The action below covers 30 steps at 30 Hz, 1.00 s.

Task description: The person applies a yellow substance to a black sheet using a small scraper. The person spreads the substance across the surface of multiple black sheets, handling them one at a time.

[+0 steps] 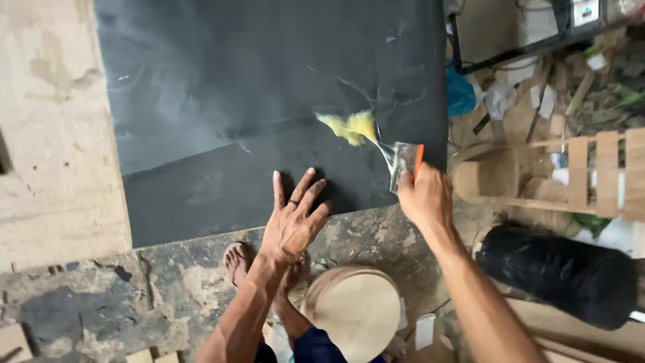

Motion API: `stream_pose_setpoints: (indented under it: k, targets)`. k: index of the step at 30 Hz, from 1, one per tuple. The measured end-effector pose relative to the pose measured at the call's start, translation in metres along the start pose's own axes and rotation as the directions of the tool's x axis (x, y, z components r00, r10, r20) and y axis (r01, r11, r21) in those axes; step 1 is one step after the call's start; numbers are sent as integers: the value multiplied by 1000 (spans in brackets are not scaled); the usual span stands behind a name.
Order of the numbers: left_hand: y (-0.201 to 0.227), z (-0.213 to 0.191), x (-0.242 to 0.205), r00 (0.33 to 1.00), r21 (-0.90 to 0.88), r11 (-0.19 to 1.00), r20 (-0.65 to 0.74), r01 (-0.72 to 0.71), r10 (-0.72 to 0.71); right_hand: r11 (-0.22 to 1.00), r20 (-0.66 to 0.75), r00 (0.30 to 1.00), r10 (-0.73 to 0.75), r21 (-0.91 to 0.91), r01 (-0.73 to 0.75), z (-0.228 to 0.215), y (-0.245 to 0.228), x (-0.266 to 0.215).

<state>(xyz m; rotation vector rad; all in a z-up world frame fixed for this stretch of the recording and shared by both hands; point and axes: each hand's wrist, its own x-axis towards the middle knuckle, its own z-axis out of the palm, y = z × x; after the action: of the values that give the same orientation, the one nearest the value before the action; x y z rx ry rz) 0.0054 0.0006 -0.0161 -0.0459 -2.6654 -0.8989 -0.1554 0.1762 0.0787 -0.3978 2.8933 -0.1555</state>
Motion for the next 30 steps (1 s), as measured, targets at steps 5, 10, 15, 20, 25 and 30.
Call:
stream_pose_setpoints:
  k: [5, 10, 15, 20, 25, 30]
  targets:
    - [0, -1, 2, 1000, 2, 1000, -6, 1, -1, 845, 83, 887, 454, 277, -458, -7, -70, 61]
    - [1, -20, 7, 997, -12, 997, 5, -71, 71, 733, 183, 896, 405, 520, -438, -29, -145, 115]
    - [-2, -20, 8, 996, -20, 996, -26, -82, 82, 939, 84, 938, -337, -41, 341, 0, -91, 134]
    - [-1, -4, 1, 996, 2, 1000, -94, -6, 6, 670, 32, 670, -742, -4, 743, 31, -4, 111]
    - [2, -3, 0, 993, 38, 999, -115, 13, -8, 712, 272, 673, -688, 69, 699, -2, 11, 36]
    - [2, -1, -2, 995, 62, 998, -100, 7, -1, 796, 398, 718, -571, 55, 603, -16, 41, -39]
